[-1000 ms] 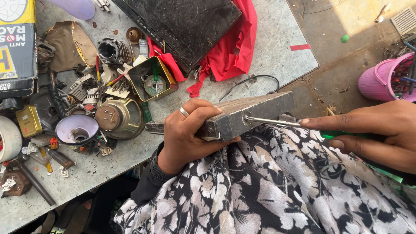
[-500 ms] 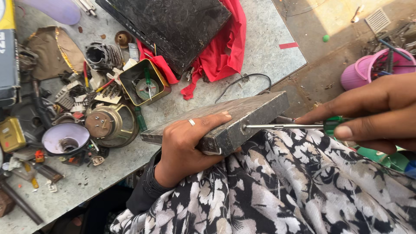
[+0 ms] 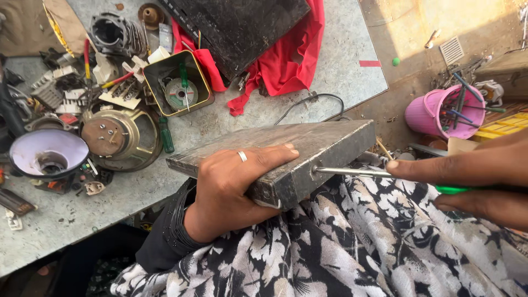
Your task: The person uses a green screwdriver to unscrew and remove screws from the back panel of a silver electronic device. They then use a yellow screwdriver to continue removing screws from the device's casing.
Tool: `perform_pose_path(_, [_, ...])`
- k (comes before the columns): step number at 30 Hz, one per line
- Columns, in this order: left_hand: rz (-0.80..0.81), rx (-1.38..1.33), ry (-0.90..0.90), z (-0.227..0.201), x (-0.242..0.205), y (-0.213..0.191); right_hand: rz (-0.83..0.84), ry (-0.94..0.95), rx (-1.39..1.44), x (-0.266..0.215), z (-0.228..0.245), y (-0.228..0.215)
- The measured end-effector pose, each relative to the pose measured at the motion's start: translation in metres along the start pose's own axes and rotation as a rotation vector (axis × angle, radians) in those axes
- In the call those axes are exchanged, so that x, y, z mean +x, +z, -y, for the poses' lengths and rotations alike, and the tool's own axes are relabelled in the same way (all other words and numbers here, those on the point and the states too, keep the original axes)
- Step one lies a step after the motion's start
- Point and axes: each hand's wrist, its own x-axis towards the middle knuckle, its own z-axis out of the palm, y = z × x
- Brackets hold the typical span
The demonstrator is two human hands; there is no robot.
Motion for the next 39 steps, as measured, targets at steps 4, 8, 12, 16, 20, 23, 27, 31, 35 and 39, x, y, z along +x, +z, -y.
perform_pose_path(4, [-0.058, 0.014, -0.053, 0.001, -0.003, -0.001, 0.140, 0.278, -0.068, -0.005, -0.001, -0.003])
perform_pose_path(8, [0.017, -0.086, 0.016, 0.002, -0.002, 0.000, 0.643, 0.228, -0.641, -0.002, 0.001, -0.016])
perform_pose_path(12, [0.008, -0.035, -0.037, 0.003, -0.005, 0.001, 0.572, 0.183, -0.762, 0.004, 0.004, -0.022])
perform_pose_path(16, [-0.099, -0.044, -0.058, 0.003, -0.009, -0.002, 0.110, -0.115, -0.544, 0.015, -0.033, -0.016])
perform_pose_path(20, [-0.135, -0.110, -0.019, 0.002, -0.018, 0.009, -0.213, -0.247, -0.199, 0.028, -0.117, -0.002])
perform_pose_path(23, [-0.188, -0.120, -0.033, 0.003, -0.024, 0.021, -0.545, -0.101, 0.104, 0.053, -0.183, 0.027])
perform_pose_path(27, [-0.286, -0.081, -0.040, 0.002, -0.034, 0.027, -0.559, 0.019, 0.161, 0.127, -0.264, 0.087])
perform_pose_path(31, [-0.391, -0.051, -0.057, 0.001, -0.054, 0.031, 0.028, 0.010, 0.384, 0.216, -0.300, 0.146])
perform_pose_path(35, [-0.589, 0.000, -0.087, 0.002, -0.088, 0.043, -0.030, -0.151, 0.137, 0.270, -0.269, 0.167])
perform_pose_path(39, [-0.777, 0.156, -0.179, -0.010, -0.138, 0.055, -0.271, -0.193, -0.096, 0.306, -0.211, 0.167])
